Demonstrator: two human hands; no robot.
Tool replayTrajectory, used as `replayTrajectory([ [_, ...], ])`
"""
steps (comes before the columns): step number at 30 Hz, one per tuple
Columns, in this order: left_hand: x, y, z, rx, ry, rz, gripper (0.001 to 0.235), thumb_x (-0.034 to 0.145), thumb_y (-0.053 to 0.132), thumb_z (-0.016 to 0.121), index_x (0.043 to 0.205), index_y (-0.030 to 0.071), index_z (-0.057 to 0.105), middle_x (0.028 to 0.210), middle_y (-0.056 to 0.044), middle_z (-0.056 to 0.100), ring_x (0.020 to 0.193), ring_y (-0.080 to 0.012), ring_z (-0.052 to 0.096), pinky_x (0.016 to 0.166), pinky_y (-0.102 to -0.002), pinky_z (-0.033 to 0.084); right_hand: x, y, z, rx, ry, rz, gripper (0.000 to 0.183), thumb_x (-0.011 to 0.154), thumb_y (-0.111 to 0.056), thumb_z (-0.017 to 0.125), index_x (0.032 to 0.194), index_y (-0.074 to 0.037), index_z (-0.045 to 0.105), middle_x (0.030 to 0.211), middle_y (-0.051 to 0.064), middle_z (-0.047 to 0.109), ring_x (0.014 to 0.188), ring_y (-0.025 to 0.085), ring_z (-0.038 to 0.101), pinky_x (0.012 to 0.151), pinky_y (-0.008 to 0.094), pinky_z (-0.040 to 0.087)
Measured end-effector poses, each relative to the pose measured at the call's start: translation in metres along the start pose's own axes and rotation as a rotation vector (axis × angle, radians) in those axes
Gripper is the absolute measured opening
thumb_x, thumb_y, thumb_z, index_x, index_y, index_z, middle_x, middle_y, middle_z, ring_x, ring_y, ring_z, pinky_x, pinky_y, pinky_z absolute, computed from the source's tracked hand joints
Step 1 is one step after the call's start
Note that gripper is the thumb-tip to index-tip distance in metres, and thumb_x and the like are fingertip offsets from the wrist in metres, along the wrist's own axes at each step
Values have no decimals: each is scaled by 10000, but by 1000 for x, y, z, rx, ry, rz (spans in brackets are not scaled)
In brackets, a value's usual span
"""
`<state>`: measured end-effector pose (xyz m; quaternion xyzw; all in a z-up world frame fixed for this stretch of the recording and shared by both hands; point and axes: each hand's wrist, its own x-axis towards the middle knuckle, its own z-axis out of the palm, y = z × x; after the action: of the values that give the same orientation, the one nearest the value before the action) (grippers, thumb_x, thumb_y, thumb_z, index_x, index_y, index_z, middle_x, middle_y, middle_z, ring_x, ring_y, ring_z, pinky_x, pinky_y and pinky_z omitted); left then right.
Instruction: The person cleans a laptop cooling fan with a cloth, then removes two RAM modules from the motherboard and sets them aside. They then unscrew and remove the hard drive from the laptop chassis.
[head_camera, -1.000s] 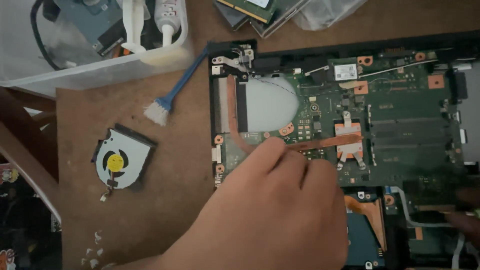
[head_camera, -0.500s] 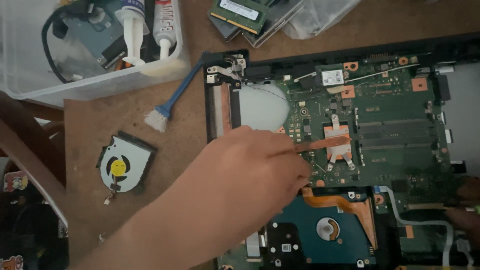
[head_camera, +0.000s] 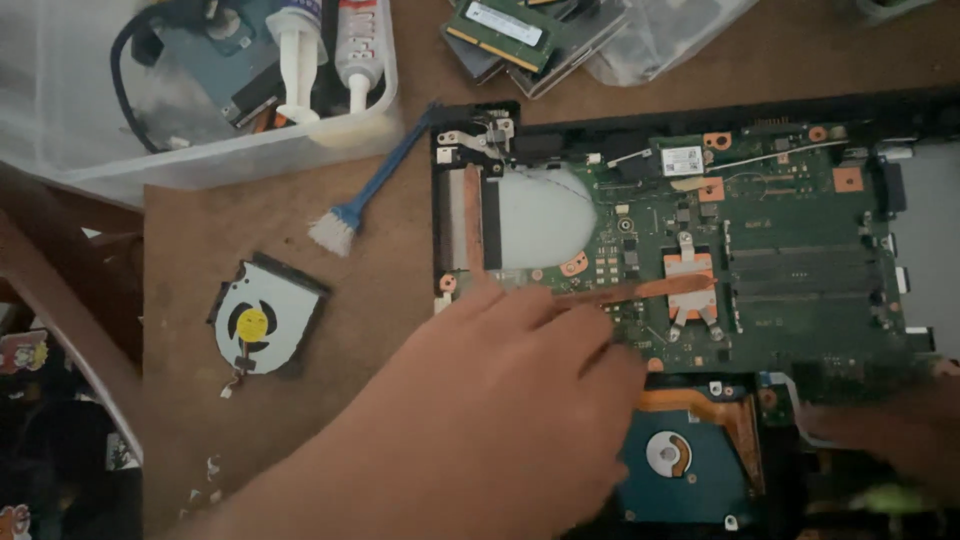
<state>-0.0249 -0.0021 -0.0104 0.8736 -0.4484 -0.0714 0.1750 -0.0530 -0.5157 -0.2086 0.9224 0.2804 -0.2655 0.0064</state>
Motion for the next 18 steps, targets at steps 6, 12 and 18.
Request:
replayTrajectory([
  [6,-18,4,2,147,89,-66,191,1006,251,611,1003,90,714,974,-154,658,795,-358,598,667,-459,496,26,-214,-135,250,369,133,562,841,-479,585,1402,-496,610,1311,-173,631,976,70,752,883,302,603],
  [12,-28,1,5,187,-49,-83,281,1092,313,527,1118,87,693,1044,-176,650,832,-374,622,658,-459,510,31,-229,-155,-81,505,-88,1148,565,-961,716,1530,-391,469,1430,-61,523,938,145,726,770,425,638],
  [18,-27,8,18,232,32,-110,317,1082,326,501,1169,79,681,1166,-229,632,949,-428,615,746,-531,527,30,-238,-163,-33,490,-55,1098,558,-881,759,1490,-350,524,1426,-15,520,978,176,728,864,418,622],
])
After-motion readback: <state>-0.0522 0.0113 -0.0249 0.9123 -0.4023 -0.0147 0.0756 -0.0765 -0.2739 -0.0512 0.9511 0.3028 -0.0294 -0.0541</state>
